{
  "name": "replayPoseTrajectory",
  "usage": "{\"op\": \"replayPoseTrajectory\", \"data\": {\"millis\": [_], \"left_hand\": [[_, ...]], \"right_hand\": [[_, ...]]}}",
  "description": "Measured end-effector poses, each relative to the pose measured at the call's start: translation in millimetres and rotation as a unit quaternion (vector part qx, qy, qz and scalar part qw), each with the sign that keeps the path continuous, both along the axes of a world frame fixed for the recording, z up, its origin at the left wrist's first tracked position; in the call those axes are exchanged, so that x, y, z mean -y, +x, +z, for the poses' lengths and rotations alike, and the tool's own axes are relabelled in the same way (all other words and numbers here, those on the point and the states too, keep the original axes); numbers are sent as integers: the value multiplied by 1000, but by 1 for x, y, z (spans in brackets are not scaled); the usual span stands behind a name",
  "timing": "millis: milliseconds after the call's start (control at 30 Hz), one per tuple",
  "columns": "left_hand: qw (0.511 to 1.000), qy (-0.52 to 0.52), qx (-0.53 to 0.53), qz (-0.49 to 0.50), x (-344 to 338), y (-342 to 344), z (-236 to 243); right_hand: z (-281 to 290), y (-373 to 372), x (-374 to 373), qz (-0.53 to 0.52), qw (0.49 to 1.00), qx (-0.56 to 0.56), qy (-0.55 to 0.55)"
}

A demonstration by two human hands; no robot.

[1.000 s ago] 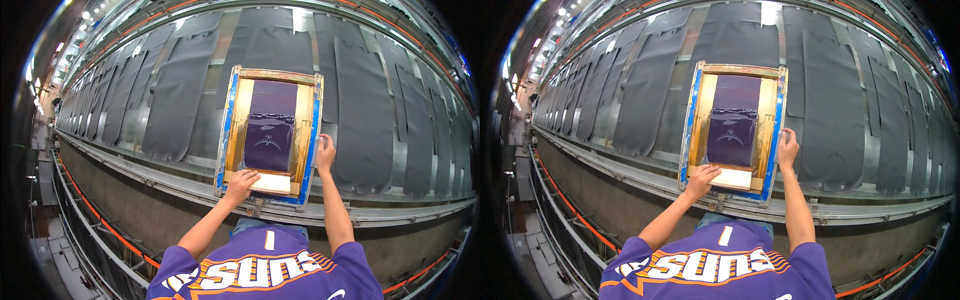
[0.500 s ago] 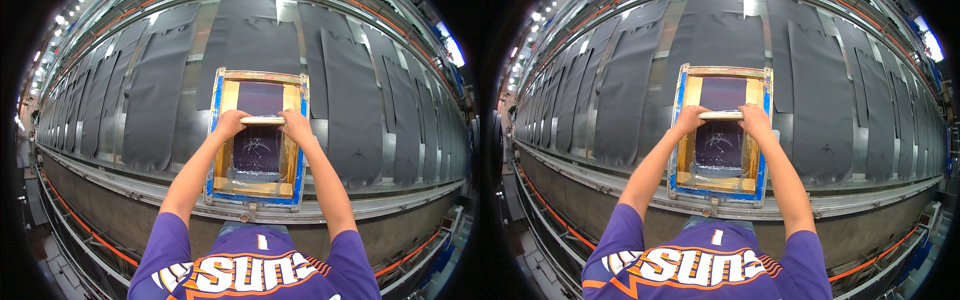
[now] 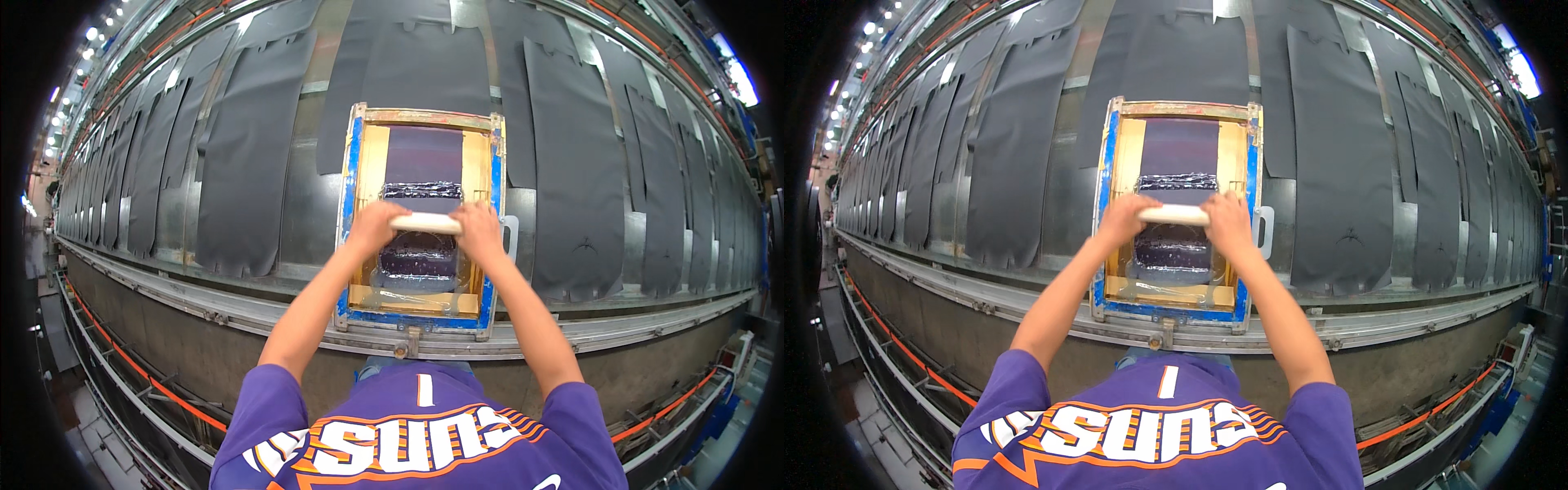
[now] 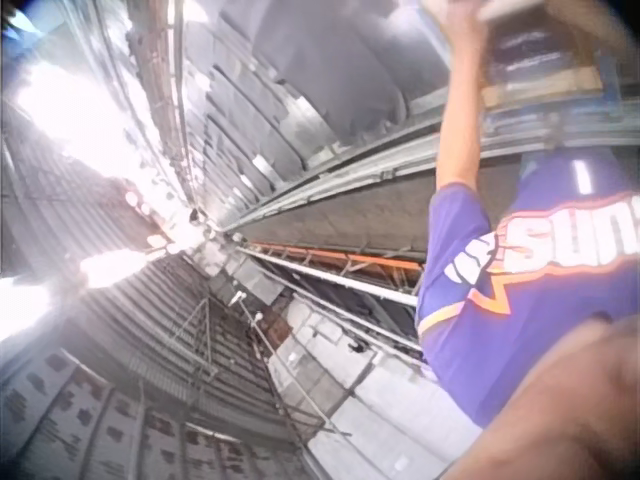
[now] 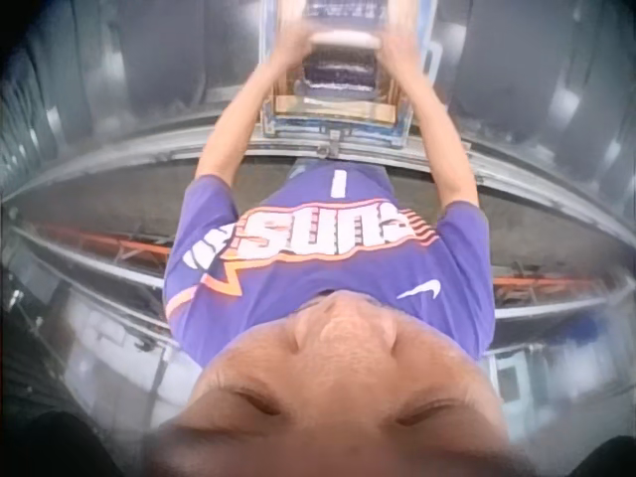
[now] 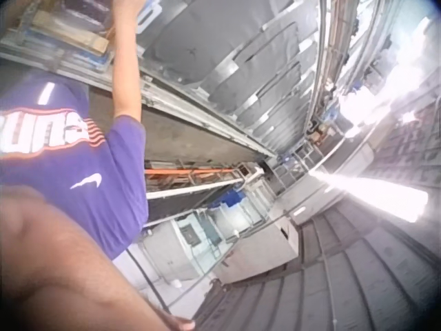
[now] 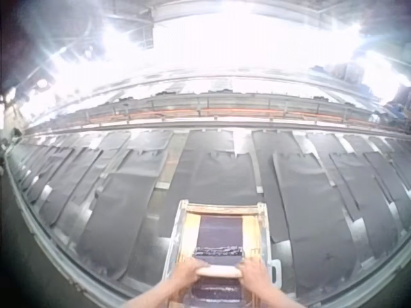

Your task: The person uses a squeegee to spread purple ink across a screen printing frame placed over a dark fabric on a conveyor. They repeatedly pull the squeegee to apply ink, lift the screen to check the fabric, and later pour more ink onto the screen from a container.

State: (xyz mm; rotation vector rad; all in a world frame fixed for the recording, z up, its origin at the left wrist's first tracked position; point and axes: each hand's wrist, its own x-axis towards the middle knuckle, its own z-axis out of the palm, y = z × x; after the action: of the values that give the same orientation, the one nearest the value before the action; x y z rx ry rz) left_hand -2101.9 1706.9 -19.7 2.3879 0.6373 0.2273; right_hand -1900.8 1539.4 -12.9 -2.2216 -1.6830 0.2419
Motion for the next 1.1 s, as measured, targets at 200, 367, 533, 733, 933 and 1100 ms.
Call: {"op": "replayPoseTrajectory", "data": {"millis": [200,367,533,733,933,1100], "left_hand": [[994,91,26,56,19,6,-16],[996,80,-20,22,102,-70,-15],[1000,3,-5,9,67,-57,-6],[998,-3,-13,58,-11,12,-3],[994,96,59,17,67,-44,-21],[995,62,64,-48,117,-137,-4]], "right_hand": [[-24,-2,0,-34,998,-16,53],[-20,-75,88,-34,999,-36,16],[-6,-32,88,-38,970,-211,114],[-51,66,69,-328,903,-258,102],[-34,56,47,-381,877,-247,156],[4,27,23,-374,888,-185,194]]}}
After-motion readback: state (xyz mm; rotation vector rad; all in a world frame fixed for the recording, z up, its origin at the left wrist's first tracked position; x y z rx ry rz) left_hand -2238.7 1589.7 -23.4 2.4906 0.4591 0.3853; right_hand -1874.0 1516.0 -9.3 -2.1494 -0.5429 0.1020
